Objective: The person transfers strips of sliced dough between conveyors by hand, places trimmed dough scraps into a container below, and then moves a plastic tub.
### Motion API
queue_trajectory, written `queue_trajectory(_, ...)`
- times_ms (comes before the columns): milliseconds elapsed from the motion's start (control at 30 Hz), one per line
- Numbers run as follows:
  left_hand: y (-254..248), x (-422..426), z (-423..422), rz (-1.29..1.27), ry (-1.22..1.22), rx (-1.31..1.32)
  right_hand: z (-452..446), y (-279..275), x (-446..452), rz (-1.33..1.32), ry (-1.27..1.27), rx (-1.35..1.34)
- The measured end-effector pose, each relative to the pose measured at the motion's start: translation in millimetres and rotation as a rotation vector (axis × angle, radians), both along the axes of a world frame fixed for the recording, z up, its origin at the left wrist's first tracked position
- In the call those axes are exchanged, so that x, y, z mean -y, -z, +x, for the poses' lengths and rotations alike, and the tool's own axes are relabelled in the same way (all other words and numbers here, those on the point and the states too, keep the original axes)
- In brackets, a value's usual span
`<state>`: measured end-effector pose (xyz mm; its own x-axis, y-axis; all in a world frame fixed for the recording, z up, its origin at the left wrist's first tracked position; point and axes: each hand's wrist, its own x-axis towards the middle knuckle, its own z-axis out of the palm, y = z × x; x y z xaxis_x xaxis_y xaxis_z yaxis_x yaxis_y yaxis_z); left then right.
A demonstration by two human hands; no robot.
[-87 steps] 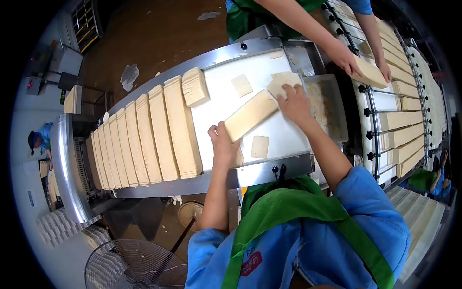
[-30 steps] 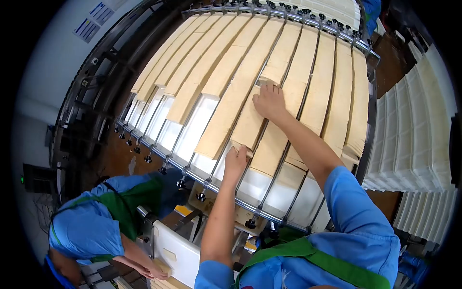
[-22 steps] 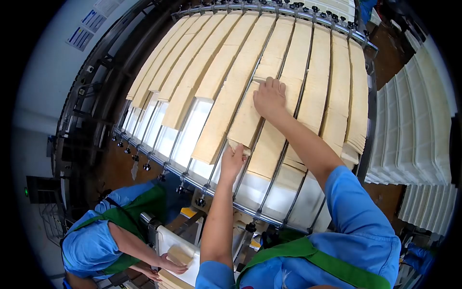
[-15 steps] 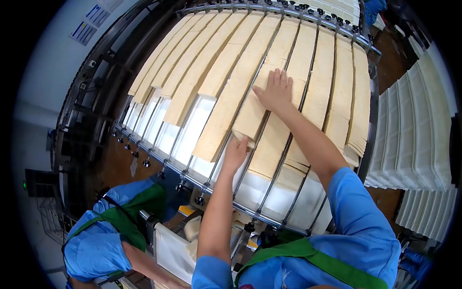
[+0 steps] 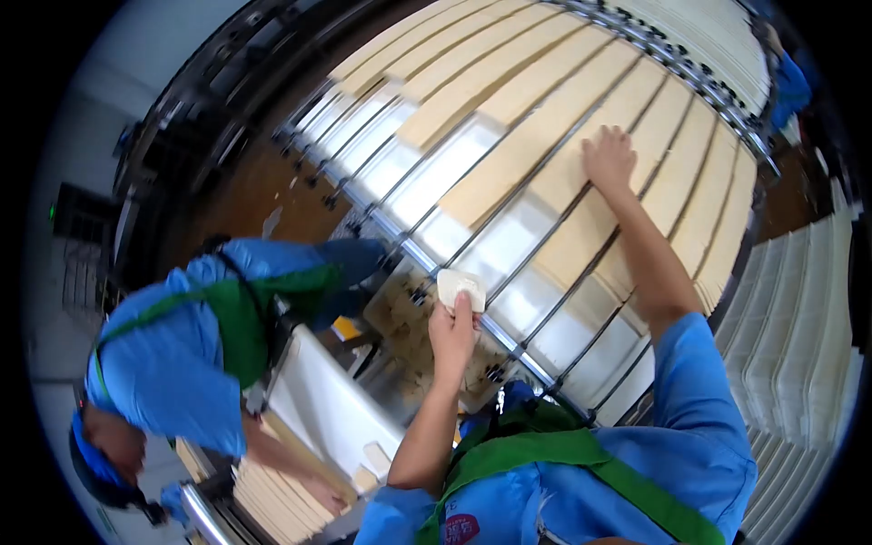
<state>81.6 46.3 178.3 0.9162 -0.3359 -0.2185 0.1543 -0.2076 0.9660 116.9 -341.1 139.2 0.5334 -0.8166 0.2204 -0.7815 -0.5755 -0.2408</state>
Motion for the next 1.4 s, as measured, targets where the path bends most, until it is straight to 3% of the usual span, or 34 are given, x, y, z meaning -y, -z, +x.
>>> queue_trajectory(133,4.7,-59.1,-38.1,-0.167,-0.248,-0.055,-20.5,4.3,-54.6,-0.151,-0.281,0.129)
queue_trajectory(200,27.0,-87.7,-50.3,-0.046,-0.281,-0.026,-29.8,5.3,-102.5,-0.156,-0.486,0.24)
queue_trajectory(233,26.3,-100.6,-54.2,0.151,-0.221,-0.055,-36.0,-0.9,-126.8,-0.095,-0.672,0.362)
queue_trajectory(267,59.0,-105.1,-61.2,-0.059,-0.275,0.126,-41.2,-12.1,-157.8,-0.027,-0.796,0.409)
queue_trajectory(333,10.9,-122.9,-69.1,0.008,-0.212,0.031,-50.8,-20.1,-211.8,0.139,-0.891,0.4)
queue_trajectory(367,40.4,-130.5,-79.9,0.092,-0.25,0.05,-57.5,-23.4,-236.5,0.1,-0.969,0.368)
queue_trajectory(400,63.0,-139.8,-89.3,0.236,-0.264,0.239,-64.5,-25.4,-261.1,0.123,-1.034,0.37)
queue_trajectory(500,14.7,-190.1,-110.5,0.058,-0.177,0.091,-83.9,-39.4,-332.4,0.348,-1.227,0.277)
queue_trajectory(600,18.8,-243.2,-138.4,0.098,-0.31,0.159,-100.8,-50.8,-394.9,0.389,-1.405,0.194)
queue_trajectory(667,31.9,-289.5,-154.3,0.159,-0.568,0.128,-108.8,-47.0,-432.9,0.416,-1.574,0.106)
queue_trajectory(733,51.1,-350.6,-168.3,0.304,-0.836,0.12,-110.1,-42.5,-468.0,0.465,-1.634,0.079)
queue_trajectory(800,85.4,-424.8,-187.8,0.836,-0.959,0.327,-108.8,-39.4,-505.2,0.512,-1.686,0.047)
queue_trajectory(900,100.6,-506.9,-212.4,0.999,-1.2,-0.021,-102.0,-32.8,-564.7,0.561,-1.673,-0.004)
queue_trajectory(1000,95.9,-553.0,-220.8,0.955,-1.246,-0.245,-87.1,-10.5,-623.3,0.517,-1.696,-0.024)
queue_trajectory(1100,108.2,-581.0,-218.0,0.781,-1.2,-0.227,-72.2,10.4,-682.8,0.492,-1.713,-0.07)
queue_trajectory(1333,97.3,-587.4,-201.2,0.7,-1.107,-0.12,-28.1,57.3,-818.2,0.192,-1.714,-0.221)
queue_trajectory(1400,95.6,-587.5,-203.9,0.684,-1.047,-0.085,-11.0,55.0,-864.1,0.207,-1.589,-0.246)
